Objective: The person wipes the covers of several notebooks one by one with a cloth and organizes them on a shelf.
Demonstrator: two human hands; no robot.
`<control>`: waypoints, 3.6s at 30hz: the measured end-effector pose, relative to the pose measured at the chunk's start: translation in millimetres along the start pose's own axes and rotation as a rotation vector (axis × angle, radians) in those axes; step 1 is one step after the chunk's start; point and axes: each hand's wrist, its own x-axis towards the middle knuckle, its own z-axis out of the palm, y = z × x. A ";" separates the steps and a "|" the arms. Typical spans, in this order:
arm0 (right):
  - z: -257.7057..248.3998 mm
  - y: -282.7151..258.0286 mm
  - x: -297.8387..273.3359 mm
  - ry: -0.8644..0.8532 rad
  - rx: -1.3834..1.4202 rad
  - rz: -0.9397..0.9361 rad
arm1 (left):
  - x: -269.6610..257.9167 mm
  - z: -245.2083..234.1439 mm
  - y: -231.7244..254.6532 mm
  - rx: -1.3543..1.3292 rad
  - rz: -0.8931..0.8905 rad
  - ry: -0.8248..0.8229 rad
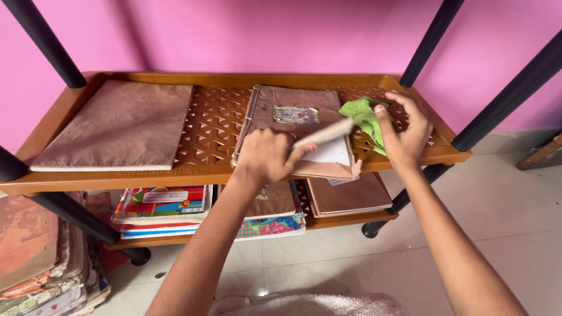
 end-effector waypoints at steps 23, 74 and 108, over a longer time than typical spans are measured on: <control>-53.2 -88.7 -20.3 -0.692 0.219 -0.015 | -7.9 8.1 -1.6 -0.194 -0.097 0.141; -16.1 -31.1 35.5 -0.730 -0.329 0.439 | -33.8 -32.1 -36.1 0.207 -0.117 -0.262; 123.1 -21.9 51.0 -1.043 -0.302 0.345 | -25.9 -19.9 -50.5 0.031 -0.137 -0.157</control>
